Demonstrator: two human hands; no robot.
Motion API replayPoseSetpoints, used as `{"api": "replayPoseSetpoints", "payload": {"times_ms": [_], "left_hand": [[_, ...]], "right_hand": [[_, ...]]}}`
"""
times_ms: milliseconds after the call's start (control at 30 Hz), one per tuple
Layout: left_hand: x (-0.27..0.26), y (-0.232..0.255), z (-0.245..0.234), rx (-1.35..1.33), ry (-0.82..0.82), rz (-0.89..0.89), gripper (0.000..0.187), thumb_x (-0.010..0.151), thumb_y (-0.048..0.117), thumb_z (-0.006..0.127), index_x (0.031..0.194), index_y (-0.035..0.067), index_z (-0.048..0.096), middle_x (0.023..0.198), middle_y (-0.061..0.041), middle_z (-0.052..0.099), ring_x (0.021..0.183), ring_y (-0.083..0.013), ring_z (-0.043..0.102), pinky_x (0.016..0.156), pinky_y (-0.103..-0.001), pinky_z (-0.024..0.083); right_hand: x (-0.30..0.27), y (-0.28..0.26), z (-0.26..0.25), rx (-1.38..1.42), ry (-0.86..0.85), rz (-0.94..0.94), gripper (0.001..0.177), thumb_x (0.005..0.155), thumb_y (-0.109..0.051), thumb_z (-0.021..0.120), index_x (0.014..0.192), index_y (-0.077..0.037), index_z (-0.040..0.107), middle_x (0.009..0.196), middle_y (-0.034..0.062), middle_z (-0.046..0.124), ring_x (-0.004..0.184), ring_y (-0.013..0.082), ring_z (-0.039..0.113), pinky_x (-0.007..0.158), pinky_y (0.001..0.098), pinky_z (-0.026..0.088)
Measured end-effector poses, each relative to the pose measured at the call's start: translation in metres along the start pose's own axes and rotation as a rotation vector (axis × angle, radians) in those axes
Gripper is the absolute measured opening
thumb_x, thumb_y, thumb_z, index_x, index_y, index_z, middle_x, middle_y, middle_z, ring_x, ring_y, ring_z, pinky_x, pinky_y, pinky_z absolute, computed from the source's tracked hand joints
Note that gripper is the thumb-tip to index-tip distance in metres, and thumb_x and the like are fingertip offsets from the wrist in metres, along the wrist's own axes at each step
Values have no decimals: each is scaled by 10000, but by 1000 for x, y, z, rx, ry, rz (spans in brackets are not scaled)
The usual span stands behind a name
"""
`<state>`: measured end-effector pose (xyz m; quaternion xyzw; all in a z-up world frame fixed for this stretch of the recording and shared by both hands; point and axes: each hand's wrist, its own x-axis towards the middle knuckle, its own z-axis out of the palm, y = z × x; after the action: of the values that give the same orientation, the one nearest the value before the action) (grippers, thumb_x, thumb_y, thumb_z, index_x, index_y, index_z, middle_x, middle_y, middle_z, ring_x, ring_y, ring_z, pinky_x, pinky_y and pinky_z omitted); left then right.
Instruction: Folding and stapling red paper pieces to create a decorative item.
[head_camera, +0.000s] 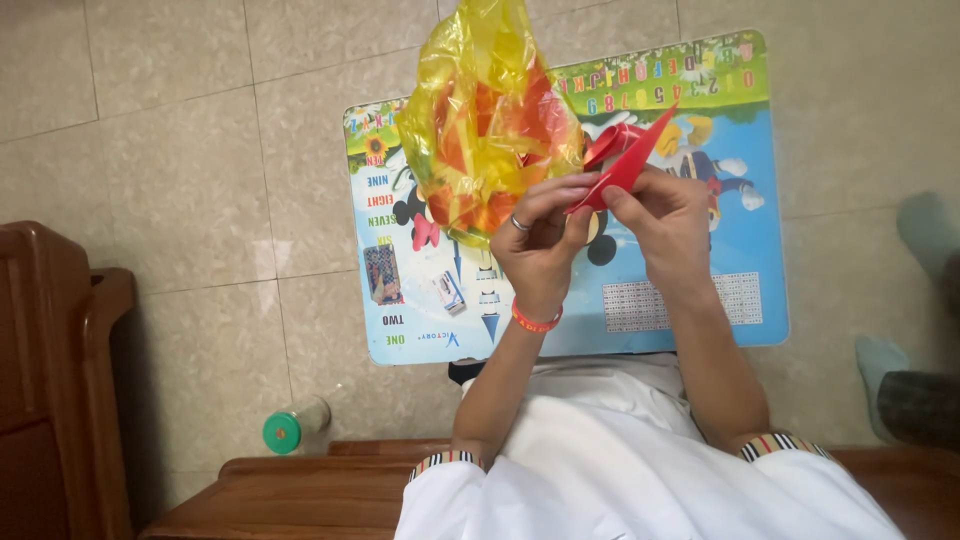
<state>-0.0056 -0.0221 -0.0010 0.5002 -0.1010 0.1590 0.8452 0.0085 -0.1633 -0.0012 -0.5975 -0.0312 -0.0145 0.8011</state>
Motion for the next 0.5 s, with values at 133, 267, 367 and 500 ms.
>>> {"api": "replayPoseSetpoints", "payload": {"times_ms": [133,267,367,500], "left_hand": [[2,6,4,-31,-29,8,256,965,-125,702,1200,-30,666,1312,-162,666,1235,-236,665,1063,-335,572],[0,1,1,46,-17,22,268,956,-130,711,1204,-35,674,1304,-165,668,1213,-231,671,1067,-334,575],[0,-4,-2,36,18,-6,234,971,-124,694,1186,-33,680,1286,-165,678,1193,-226,679,1016,-318,579],[-1,-9,-4,-28,76,-54,169,994,-101,665,1146,-28,680,1246,-152,687,1166,-216,676,972,-305,563]], "right_hand": [[0,2,1,66,20,5,79,1007,-2,679,1052,36,732,1027,36,721,933,86,654,841,248,543],[-1,6,-2,30,15,10,98,1011,-6,685,1079,47,732,1036,41,722,935,83,653,834,234,534],[0,5,1,-25,-1,-16,107,1006,-17,696,1085,48,728,1045,41,717,941,83,657,819,233,538],[-1,4,7,-148,33,25,145,991,-44,712,1101,47,737,1002,45,718,871,73,647,740,223,520]]}}
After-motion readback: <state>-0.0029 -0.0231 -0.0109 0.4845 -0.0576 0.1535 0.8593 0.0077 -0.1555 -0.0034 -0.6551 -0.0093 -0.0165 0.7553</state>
